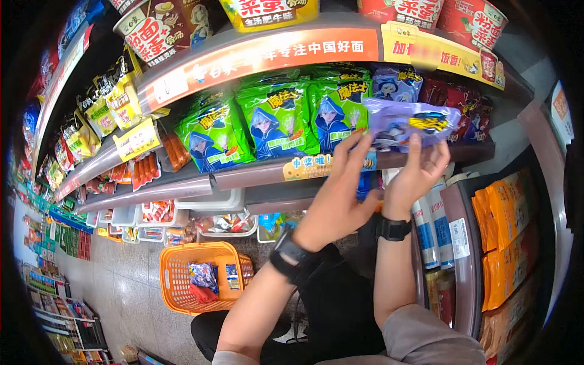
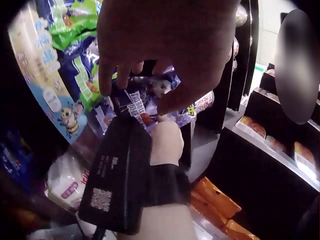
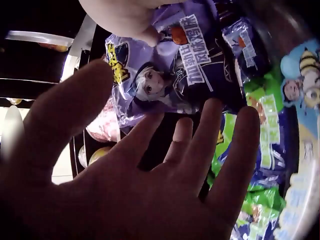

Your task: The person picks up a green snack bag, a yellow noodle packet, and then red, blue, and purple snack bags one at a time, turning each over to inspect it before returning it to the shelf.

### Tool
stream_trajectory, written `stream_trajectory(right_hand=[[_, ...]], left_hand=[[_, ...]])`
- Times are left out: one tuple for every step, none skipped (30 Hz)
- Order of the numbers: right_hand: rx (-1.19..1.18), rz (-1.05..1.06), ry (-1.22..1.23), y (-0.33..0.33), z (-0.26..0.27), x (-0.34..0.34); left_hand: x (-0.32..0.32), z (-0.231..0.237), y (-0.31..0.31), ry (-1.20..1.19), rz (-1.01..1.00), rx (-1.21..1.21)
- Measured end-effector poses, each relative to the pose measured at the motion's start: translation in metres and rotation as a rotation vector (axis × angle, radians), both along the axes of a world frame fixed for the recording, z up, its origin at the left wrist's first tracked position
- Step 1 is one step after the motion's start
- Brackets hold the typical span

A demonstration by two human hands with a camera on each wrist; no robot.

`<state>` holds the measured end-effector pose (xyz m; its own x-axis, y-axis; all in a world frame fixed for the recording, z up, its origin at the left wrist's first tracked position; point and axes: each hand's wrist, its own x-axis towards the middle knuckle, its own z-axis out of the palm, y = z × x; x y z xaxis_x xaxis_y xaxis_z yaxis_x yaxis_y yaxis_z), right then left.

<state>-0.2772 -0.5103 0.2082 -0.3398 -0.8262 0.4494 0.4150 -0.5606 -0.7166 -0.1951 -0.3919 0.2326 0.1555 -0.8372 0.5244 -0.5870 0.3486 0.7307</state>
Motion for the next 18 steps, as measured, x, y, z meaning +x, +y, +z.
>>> stream_trajectory(right_hand=[[0.030, -0.051, 0.011, -0.010, -0.001, -0.005], [0.031, -0.006, -0.023, -0.016, 0.002, -0.009], [0.029, -0.003, -0.025, -0.028, 0.000, -0.012], [0.006, -0.063, 0.034, -0.040, -0.003, -0.014], [-0.017, -0.127, 0.092, -0.050, -0.006, -0.015], [-0.024, -0.065, 0.068, -0.058, -0.011, -0.017], [-0.023, -0.067, 0.073, -0.066, -0.016, -0.020], [0.006, -0.113, 0.294, -0.077, -0.021, -0.022], [0.035, -0.157, 0.513, -0.085, -0.026, -0.023], [0.041, -0.095, 0.505, -0.087, -0.026, -0.022], [0.040, -0.093, 0.505, -0.091, -0.027, -0.021], [-0.030, -0.063, 0.481, -0.094, -0.032, -0.018], [-0.098, -0.033, 0.456, -0.098, -0.037, -0.016], [-0.161, -0.103, 0.598, -0.103, -0.040, -0.018], [-0.158, -0.099, 0.597, -0.104, -0.045, -0.018], [-0.197, -0.140, 0.676, -0.101, -0.044, -0.017], [-0.239, -0.186, 0.754, -0.100, -0.042, -0.018], [-0.235, -0.170, 0.790, -0.097, -0.041, -0.019]], left_hand=[[-0.005, 0.000, -0.013, 0.001, -0.002, -0.020], [-0.010, -0.004, -0.027, 0.000, 0.004, -0.019], [-0.013, -0.012, -0.043, 0.061, -0.045, -0.023], [-0.015, -0.015, -0.055, 0.121, -0.096, -0.027], [-0.016, -0.017, -0.067, 0.117, -0.100, -0.031], [-0.017, -0.021, -0.078, 0.204, -0.086, 0.009], [-0.019, -0.024, -0.086, 0.295, -0.070, 0.053], [-0.019, -0.027, -0.094, 0.244, -0.034, 0.030], [-0.021, -0.030, -0.100, 0.245, -0.035, 0.031], [-0.022, -0.033, -0.106, 0.161, -0.030, -0.016], [-0.022, -0.037, -0.111, 0.076, -0.022, -0.062], [-0.022, -0.041, -0.115, 0.013, -0.027, -0.038], [-0.023, -0.044, -0.117, 0.012, -0.024, -0.033], [-0.024, -0.046, -0.120, 0.000, -0.038, 0.023], [-0.024, -0.049, -0.121, -0.011, -0.053, 0.079], [-0.024, -0.045, -0.119, -0.024, -0.047, 0.096], [-0.023, -0.041, -0.117, -0.024, -0.050, 0.092], [-0.022, -0.037, -0.113, -0.030, -0.076, 0.106]])
